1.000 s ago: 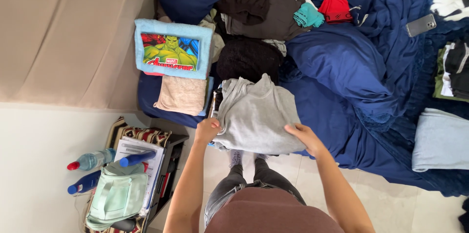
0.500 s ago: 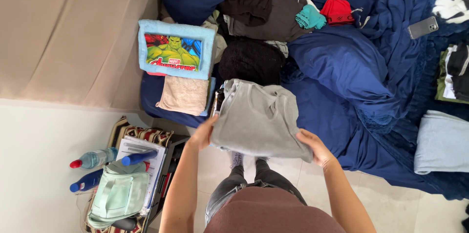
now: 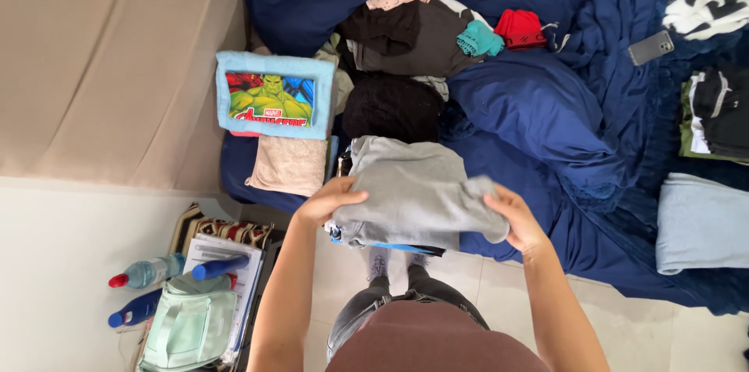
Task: Folding various items of clothing and towels on a bed.
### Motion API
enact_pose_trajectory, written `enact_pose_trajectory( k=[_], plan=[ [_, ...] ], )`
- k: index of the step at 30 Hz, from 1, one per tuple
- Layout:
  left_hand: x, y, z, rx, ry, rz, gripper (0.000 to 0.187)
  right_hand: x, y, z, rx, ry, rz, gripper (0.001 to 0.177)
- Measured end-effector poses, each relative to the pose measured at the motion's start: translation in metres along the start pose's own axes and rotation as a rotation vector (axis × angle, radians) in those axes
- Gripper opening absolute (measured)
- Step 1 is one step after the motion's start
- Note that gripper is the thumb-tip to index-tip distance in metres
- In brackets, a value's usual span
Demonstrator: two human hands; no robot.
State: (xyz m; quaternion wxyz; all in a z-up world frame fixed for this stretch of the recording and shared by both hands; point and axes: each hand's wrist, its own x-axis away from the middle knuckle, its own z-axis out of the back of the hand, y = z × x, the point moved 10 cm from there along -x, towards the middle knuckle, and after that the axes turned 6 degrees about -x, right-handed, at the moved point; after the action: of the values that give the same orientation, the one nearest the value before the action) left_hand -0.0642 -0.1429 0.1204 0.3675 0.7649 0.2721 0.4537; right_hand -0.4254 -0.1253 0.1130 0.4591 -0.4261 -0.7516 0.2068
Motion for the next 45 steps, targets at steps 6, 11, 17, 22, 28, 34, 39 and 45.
enact_pose_trajectory(
  k=[6,11,17,22,28,34,39,45],
  plan=[
    [-0.009,0.054,-0.002,0.054,0.000,-0.310,0.061,0.028,-0.093,-0.079,0.027,-0.012,0.326,0.057],
    [0.007,0.091,-0.019,0.119,-0.056,-0.266,0.073,0.009,-0.082,-0.045,0.189,-0.012,0.262,0.044],
    [0.007,0.130,-0.034,-0.128,0.004,-0.251,0.065,0.002,-0.106,-0.054,0.215,-0.021,0.346,0.035],
    [0.028,0.201,-0.050,-0.080,-0.074,-0.577,0.047,0.028,-0.169,-0.106,0.032,-0.113,0.589,0.043],
    [0.031,0.240,-0.046,-0.360,-0.067,-0.701,0.031,0.053,-0.217,-0.122,0.350,-0.089,0.790,0.053],
    [0.096,0.330,-0.057,-0.707,0.398,-0.950,0.021,0.152,-0.278,-0.198,1.145,0.243,1.125,0.035],
    [0.147,0.384,-0.125,-0.931,0.580,-1.198,0.032,0.222,-0.304,-0.209,1.263,0.573,1.268,0.015],
    [0.151,0.408,-0.233,-0.669,0.222,-1.380,0.047,0.341,-0.323,-0.171,0.499,0.569,1.678,0.025]
  ],
)
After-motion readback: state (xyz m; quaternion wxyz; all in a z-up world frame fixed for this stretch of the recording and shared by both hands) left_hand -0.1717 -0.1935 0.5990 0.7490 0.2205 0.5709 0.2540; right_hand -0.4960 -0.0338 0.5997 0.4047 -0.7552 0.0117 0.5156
